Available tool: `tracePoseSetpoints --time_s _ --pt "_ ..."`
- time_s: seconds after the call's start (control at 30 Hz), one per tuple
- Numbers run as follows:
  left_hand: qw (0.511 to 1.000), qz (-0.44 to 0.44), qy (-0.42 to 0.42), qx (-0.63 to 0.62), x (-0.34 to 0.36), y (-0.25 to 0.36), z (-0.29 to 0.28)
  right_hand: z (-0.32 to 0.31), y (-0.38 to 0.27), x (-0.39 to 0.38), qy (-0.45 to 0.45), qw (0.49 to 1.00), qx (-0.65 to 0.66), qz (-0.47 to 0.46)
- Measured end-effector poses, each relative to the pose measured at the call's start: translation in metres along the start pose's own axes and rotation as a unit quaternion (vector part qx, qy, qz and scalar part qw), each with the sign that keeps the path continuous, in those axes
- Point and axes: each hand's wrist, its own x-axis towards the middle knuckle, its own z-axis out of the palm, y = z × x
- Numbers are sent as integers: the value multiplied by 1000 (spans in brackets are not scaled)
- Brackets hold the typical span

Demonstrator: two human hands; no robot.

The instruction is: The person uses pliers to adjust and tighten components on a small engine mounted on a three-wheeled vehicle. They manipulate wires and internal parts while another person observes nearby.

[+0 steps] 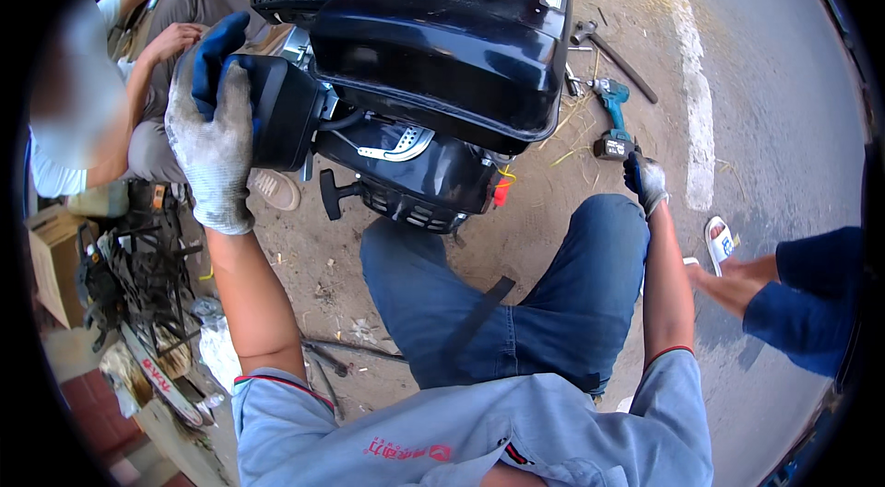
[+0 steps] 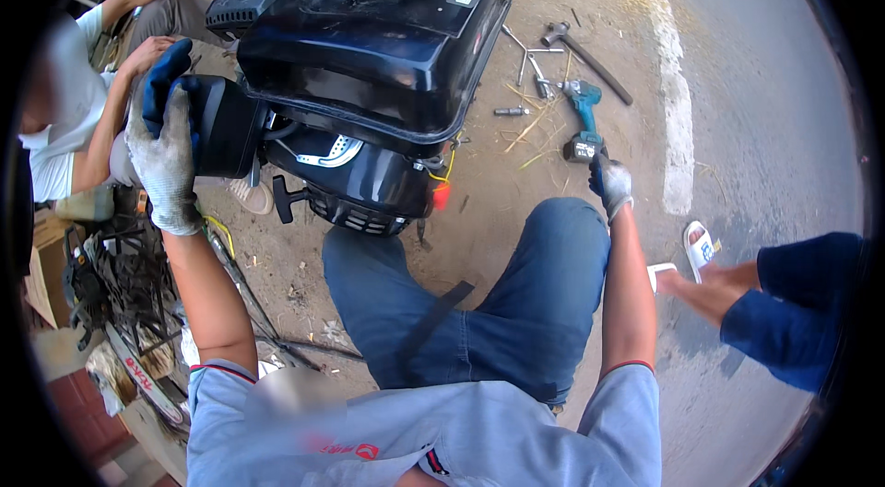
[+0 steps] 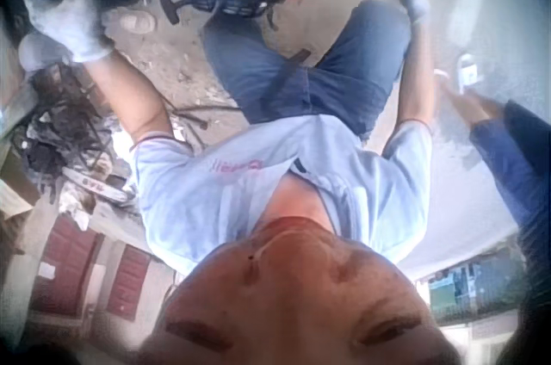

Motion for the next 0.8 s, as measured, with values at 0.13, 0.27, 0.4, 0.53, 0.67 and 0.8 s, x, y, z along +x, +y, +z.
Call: tracePoseSetpoints --time_s 0.13,0.27,0.4,0.53,0.67,0.8 --pt "999 -36 20 8 4 4 -2 4 -22 93 33 900 -388 -197" --pt "995 -33 22 92 7 0 -8 33 -76 115 35 871 -459 -174" --pt "981 -10 40 190 4 -10 -17 81 -158 69 -74 907 -237 -339" --pt "979 -106 114 130 2 11 -3 113 -238 10 -456 844 63 -277" --pt "927 -72 262 257 -18 65 51 137 -273 -17 -546 796 6 -263" --pt "974 -45 209 80 -67 95 103 161 -274 -20 -569 790 38 -225"
